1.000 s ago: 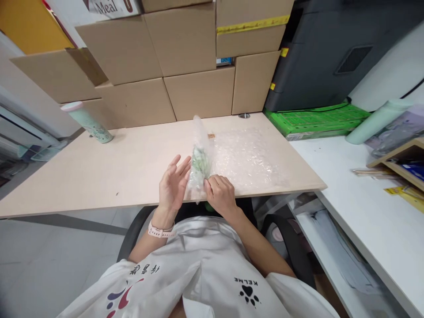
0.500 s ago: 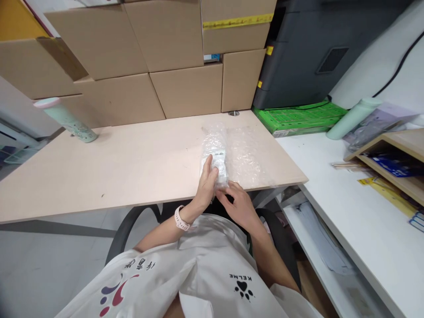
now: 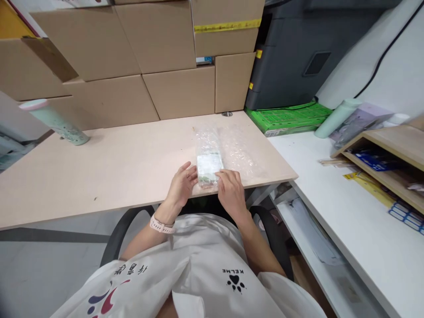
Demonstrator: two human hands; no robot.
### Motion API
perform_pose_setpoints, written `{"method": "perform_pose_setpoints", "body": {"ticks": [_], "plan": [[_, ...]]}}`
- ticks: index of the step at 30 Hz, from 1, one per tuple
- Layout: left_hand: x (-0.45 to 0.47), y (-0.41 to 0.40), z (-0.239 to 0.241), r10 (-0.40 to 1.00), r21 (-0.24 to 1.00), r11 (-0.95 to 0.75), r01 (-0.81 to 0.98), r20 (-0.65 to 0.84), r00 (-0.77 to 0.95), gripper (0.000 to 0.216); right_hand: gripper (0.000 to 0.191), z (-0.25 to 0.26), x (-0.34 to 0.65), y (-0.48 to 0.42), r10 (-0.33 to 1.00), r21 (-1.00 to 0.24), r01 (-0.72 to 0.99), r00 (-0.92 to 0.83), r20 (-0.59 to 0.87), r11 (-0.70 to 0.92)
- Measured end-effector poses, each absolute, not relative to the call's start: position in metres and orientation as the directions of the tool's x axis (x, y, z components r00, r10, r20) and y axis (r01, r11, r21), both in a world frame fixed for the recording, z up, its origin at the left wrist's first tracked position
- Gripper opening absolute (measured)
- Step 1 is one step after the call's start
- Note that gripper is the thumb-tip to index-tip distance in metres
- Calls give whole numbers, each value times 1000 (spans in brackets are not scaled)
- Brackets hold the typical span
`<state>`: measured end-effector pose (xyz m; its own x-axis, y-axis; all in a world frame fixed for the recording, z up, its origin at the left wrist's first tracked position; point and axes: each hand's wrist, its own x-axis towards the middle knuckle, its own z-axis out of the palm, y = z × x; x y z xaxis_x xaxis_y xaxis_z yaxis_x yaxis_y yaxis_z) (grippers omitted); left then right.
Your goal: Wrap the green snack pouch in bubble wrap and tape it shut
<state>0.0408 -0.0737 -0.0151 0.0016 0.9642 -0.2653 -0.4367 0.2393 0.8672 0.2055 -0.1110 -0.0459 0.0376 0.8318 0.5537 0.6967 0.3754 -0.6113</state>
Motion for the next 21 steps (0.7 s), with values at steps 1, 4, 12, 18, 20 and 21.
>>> {"method": "perform_pose_setpoints", "body": {"ticks": [1,4,12,18,20,21], "plan": [[39,-74,-12,966,858,242,-453,-256,30,47,36,-44,202,-111,842,-619,681,7,540,391],[37,-80,-5,997,897,68,-436,-76,-3,44,36,-38,189,-112,886,-719,568,-44,461,401],[68,-97,-13,887,940,-336,-64,338,313,66,39,-37,197,-102,981,-982,83,-107,160,169],[106,-95,-28,837,891,-415,183,295,461,72,25,-52,249,-113,984,-963,251,121,134,100],[115,-94,-31,863,914,-360,187,250,438,78,22,-51,262,-117,918,-894,440,313,245,88],[118,-93,-32,877,923,-336,186,235,419,80,22,-49,266,-118,873,-855,514,379,306,76]]}}
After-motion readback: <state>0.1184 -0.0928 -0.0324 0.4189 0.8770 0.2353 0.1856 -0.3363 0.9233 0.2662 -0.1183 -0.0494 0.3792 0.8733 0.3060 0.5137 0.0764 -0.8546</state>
